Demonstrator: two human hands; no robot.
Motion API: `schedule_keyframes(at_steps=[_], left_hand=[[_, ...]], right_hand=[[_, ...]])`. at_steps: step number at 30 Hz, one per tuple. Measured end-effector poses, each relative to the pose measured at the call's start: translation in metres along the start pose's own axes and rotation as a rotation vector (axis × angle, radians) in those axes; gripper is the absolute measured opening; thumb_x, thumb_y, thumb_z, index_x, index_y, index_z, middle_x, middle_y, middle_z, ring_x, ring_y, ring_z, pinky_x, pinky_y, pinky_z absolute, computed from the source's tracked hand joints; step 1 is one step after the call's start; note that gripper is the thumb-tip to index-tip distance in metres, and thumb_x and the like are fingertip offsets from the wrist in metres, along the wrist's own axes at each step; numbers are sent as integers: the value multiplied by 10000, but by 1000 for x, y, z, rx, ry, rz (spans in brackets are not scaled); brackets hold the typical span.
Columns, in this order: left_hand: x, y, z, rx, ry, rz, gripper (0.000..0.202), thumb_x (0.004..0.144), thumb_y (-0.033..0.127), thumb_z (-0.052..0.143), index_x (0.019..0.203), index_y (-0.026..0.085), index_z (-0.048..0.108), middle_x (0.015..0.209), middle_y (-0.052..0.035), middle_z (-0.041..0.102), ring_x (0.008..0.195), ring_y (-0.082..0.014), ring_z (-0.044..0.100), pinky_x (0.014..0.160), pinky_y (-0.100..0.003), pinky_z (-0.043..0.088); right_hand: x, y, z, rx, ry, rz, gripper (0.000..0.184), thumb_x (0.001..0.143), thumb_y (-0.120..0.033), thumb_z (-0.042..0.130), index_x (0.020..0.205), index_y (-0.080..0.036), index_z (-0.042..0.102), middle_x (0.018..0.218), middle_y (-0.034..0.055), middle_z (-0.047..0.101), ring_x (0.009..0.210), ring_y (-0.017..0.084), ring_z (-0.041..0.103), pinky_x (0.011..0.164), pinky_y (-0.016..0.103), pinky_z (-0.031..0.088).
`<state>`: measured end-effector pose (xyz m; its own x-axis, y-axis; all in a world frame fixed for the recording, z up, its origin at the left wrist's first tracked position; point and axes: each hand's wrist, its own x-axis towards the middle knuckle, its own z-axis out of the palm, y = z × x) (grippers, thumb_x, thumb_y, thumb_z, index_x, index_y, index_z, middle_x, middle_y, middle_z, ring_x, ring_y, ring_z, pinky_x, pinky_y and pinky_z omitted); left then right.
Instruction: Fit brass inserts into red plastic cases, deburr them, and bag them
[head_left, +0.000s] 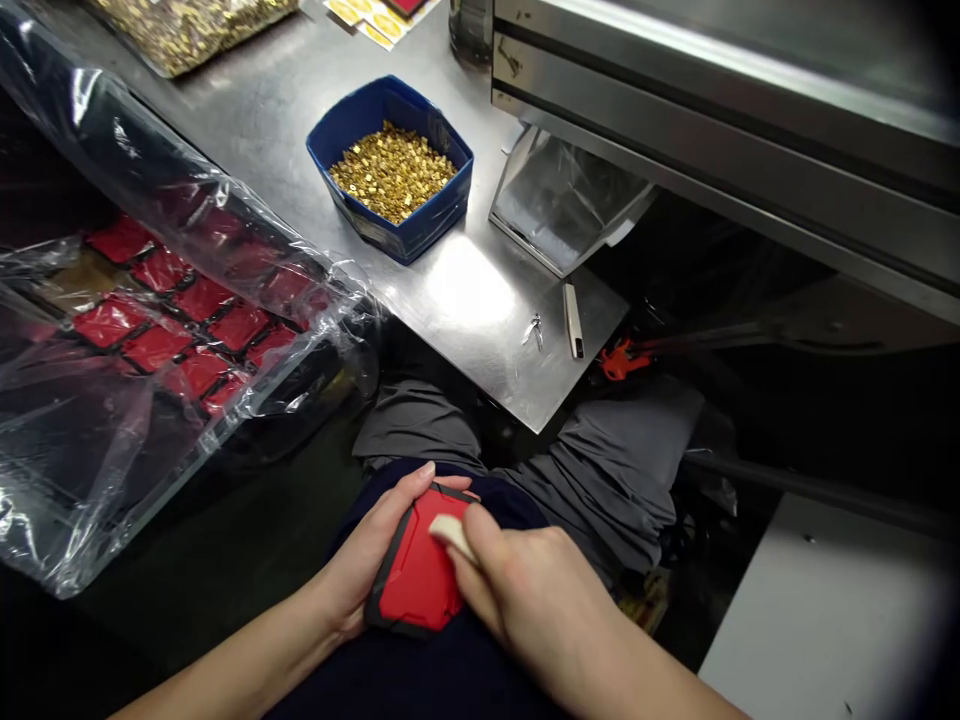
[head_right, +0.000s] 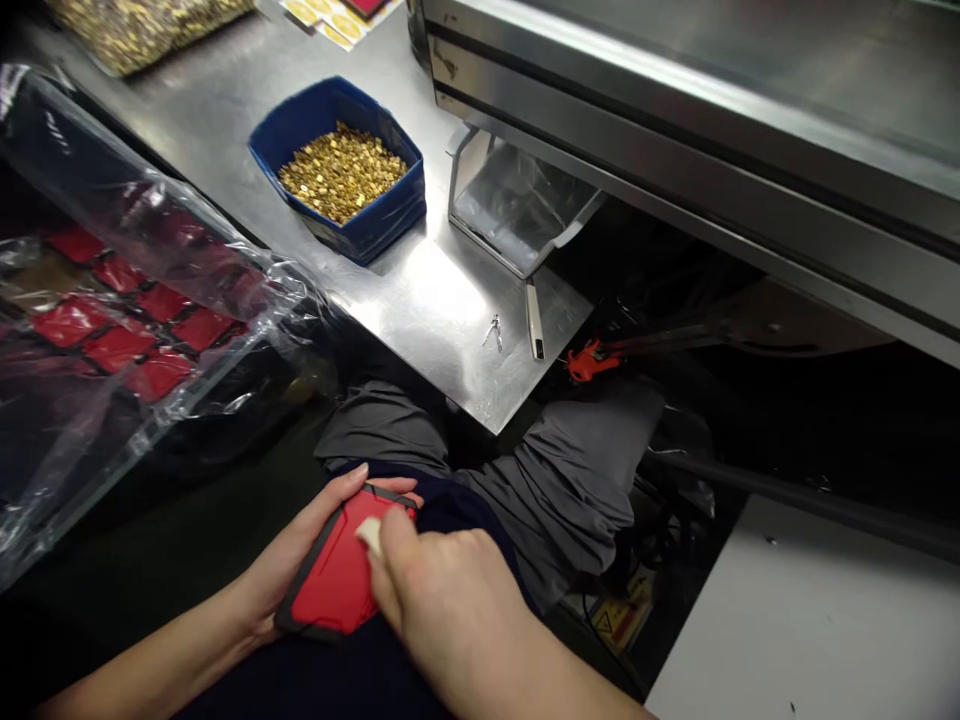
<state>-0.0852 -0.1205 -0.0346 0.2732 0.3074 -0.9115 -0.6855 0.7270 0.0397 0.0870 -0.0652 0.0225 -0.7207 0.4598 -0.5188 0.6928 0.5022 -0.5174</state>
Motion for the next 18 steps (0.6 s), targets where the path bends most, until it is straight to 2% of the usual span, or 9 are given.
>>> schedule_keyframes(at_steps=[2, 6, 10, 14, 18], left_hand=[[-2, 0, 1, -11, 24, -27, 608, 848, 631, 636, 1241, 170, 686, 1134, -141, 747, 799, -229, 706, 678, -314, 571], [-2, 0, 0, -20, -5, -3, 592, 855, 599, 647, 1246, 156, 681, 1178, -153, 740, 901, -258, 720, 790, -336, 585], [1, -1, -2, -12, -12, -71, 603, 853, 611, 645, 1254, 162, 679, 1111, -143, 758, 759, -214, 709, 670, -303, 577], [3, 4, 0, -8, -75, -82, 590, 872, 591, 631, 1225, 122, 688, 1083, -153, 758, 847, -234, 712, 760, -306, 578], [1, 9, 3, 28, -33, -116, 575, 857, 601, 652, 1189, 134, 703, 821, -86, 761, 617, -173, 664, 565, -245, 529]], right_hand=[[3, -1, 0, -2, -2, 1, 204, 1065, -362, 349, 965, -242, 480, 619, -51, 673, 461, 137, 609, 471, 296, 212], [8, 2, -4, -19, -37, -101, 166, 1040, -378, 418, 975, -247, 497, 664, -45, 697, 485, 142, 618, 475, 299, 194], [6, 8, -8, -18, -33, -61, 196, 1058, -400, 391, 1006, -248, 503, 680, -43, 694, 512, 140, 614, 488, 293, 206], [7, 11, -13, 8, -97, -226, 171, 1026, -398, 460, 942, -251, 485, 672, -62, 663, 506, 121, 576, 480, 278, 225], [10, 13, -14, -87, -70, -166, 254, 1060, -433, 368, 968, -239, 502, 667, -42, 670, 501, 129, 576, 483, 290, 219]])
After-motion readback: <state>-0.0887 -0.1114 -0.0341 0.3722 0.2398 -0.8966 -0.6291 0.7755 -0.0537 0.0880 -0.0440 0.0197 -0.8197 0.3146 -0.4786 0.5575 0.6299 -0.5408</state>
